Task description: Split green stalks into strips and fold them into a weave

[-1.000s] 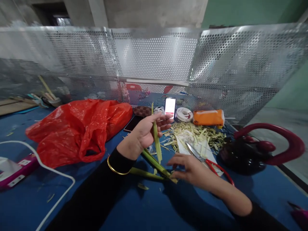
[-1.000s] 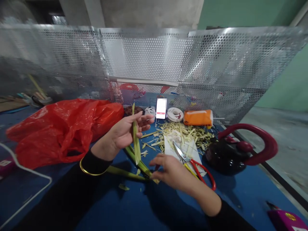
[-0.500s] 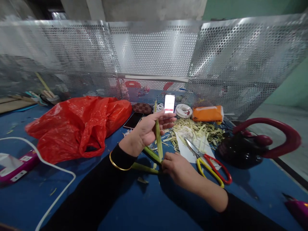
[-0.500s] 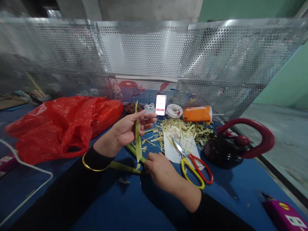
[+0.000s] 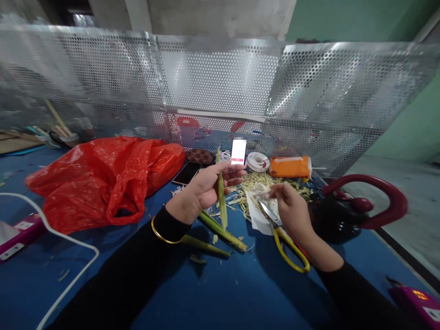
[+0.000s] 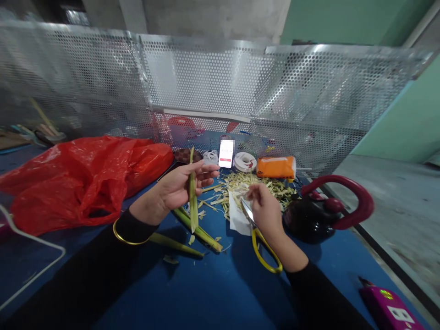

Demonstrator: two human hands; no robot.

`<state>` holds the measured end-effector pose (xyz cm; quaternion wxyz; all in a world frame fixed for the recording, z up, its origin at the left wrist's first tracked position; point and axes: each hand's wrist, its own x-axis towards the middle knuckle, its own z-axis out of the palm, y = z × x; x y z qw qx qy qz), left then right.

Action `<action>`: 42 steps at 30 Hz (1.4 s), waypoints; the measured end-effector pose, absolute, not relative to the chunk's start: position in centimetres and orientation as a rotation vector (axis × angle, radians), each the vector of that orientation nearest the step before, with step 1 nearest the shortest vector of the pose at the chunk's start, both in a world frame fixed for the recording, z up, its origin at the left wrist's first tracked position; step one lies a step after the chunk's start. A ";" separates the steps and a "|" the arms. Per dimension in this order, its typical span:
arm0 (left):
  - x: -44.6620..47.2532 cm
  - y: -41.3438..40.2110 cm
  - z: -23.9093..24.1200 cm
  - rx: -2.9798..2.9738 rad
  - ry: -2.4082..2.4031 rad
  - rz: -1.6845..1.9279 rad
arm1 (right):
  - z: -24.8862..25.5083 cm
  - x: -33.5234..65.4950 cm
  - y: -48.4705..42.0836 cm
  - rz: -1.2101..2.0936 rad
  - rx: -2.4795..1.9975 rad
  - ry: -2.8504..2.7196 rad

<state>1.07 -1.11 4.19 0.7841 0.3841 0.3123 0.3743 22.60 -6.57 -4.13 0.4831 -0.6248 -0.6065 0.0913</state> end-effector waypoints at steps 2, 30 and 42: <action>1.2 -1.2 4.2 0.827 0.676 0.808 | -3.6 23.5 -6.8 0.016 -1.619 -1.629; 1.9 -1.2 3.5 0.787 0.702 0.757 | -0.6 25.9 -7.1 -0.633 -1.801 -1.703; 4.6 -3.6 2.1 0.772 0.741 0.821 | -2.1 16.0 -10.1 1.368 -1.097 -1.350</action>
